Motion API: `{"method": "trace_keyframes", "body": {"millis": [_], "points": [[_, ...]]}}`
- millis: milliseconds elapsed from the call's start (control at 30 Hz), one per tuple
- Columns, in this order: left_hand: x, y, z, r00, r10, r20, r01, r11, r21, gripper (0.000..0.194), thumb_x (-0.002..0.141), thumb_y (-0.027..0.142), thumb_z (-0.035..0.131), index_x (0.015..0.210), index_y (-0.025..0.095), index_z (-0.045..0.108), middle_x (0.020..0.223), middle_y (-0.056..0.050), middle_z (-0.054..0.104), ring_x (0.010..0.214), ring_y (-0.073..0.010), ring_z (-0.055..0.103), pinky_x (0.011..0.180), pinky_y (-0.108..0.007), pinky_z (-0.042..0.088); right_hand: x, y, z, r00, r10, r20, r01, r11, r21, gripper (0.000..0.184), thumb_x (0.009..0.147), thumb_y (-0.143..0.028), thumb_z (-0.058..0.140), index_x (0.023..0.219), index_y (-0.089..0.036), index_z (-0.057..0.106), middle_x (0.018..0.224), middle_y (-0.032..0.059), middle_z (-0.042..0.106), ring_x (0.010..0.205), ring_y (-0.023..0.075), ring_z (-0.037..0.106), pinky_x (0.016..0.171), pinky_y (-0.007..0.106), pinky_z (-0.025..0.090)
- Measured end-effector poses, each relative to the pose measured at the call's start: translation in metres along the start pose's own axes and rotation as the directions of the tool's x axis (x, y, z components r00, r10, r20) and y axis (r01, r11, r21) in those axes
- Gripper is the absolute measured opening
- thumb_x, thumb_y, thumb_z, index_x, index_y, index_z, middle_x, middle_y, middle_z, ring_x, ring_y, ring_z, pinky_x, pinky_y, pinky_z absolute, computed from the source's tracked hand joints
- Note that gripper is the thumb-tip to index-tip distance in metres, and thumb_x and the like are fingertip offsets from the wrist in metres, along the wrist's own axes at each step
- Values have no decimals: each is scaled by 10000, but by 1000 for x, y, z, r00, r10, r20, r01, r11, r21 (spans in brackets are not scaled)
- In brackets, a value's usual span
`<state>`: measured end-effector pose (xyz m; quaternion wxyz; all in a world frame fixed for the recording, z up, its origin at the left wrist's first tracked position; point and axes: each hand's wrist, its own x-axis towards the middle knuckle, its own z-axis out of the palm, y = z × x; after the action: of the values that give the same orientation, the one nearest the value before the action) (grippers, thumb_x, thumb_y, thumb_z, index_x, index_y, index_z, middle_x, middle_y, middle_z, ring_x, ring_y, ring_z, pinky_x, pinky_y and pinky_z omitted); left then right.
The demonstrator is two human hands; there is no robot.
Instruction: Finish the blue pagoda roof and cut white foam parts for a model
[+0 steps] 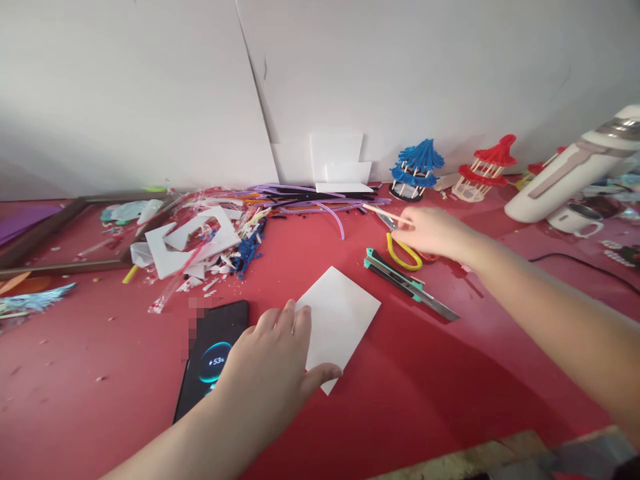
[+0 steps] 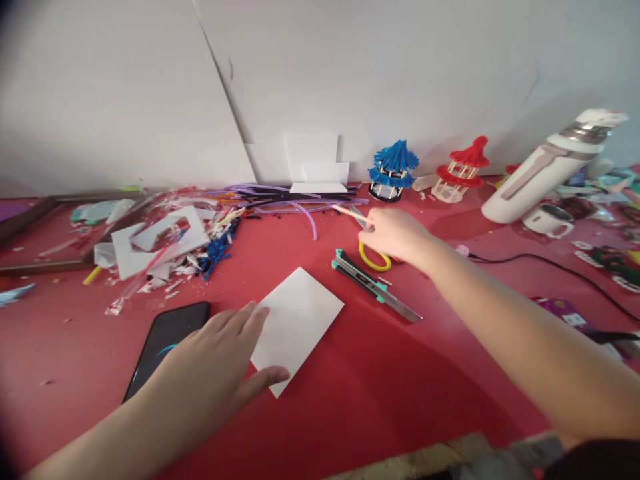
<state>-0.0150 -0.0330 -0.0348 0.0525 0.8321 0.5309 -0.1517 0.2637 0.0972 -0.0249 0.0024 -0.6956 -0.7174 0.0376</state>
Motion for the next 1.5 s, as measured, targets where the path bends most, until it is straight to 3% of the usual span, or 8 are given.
{"method": "trace_keyframes", "body": {"millis": [100,467,600,700,767,900,1067,1500], "points": [[2,5,2,1000,21,0,-21,1000,20,702,860,581,626,1343,79,536,1381,-274,561,1204,-413,596,904,-511,562,-43,-16,11,996,-86,20,86,996,8,378,824,-601,606,911,-235,640,944,64,695,804,247,670,582,321,438],[2,2,4,971,232,64,-232,973,1,766,803,334,766,1469,160,429,1587,-211,314,1433,-353,376,1109,-480,423,-85,-3,46,997,-32,64,35,998,-48,222,873,-293,560,1047,-194,656,1138,91,647,825,241,685,556,307,392],[-1,-3,11,916,399,-49,-400,916,-24,727,813,232,740,1466,176,427,1596,-205,293,1454,-351,335,1093,-490,439,-91,13,49,998,-8,57,12,997,-71,247,861,-311,578,1072,-213,661,1180,93,645,853,277,686,549,321,403],[-8,4,17,882,444,-158,-439,896,68,597,765,93,714,1338,167,565,1532,-191,431,1339,-353,505,978,-473,537,-94,19,50,999,-48,-17,48,998,-44,252,874,-333,599,1090,-215,649,1158,91,650,937,307,672,606,361,464],[-13,13,21,865,459,-203,-441,888,131,492,769,36,651,1238,185,635,1460,-144,538,1195,-319,621,874,-440,589,-96,14,48,968,-144,-203,160,985,65,263,907,-355,602,1119,-204,632,1113,95,658,984,300,658,714,404,509],[-19,29,34,827,474,-304,-436,880,187,385,811,55,563,1171,142,667,1256,-105,690,1049,-269,681,755,-358,611,-103,-8,44,792,-348,-502,495,847,195,256,1004,-248,470,1220,-213,604,1040,86,660,979,220,657,865,382,514],[-21,38,44,747,478,-463,-397,878,266,318,899,180,494,1130,94,696,1198,-148,718,1062,-286,694,762,-358,610,-116,-32,60,783,-488,-386,584,790,186,223,991,-259,502,1133,-171,650,1011,96,664,859,202,681,705,317,537],[-33,41,51,722,548,-422,-443,835,326,344,978,191,387,1217,165,633,1190,-48,721,1047,-233,687,808,-325,556,-136,-42,74,743,-574,-343,656,726,207,200,949,-103,525,1048,-152,692,909,75,667,825,204,602,736,354,515]]}}
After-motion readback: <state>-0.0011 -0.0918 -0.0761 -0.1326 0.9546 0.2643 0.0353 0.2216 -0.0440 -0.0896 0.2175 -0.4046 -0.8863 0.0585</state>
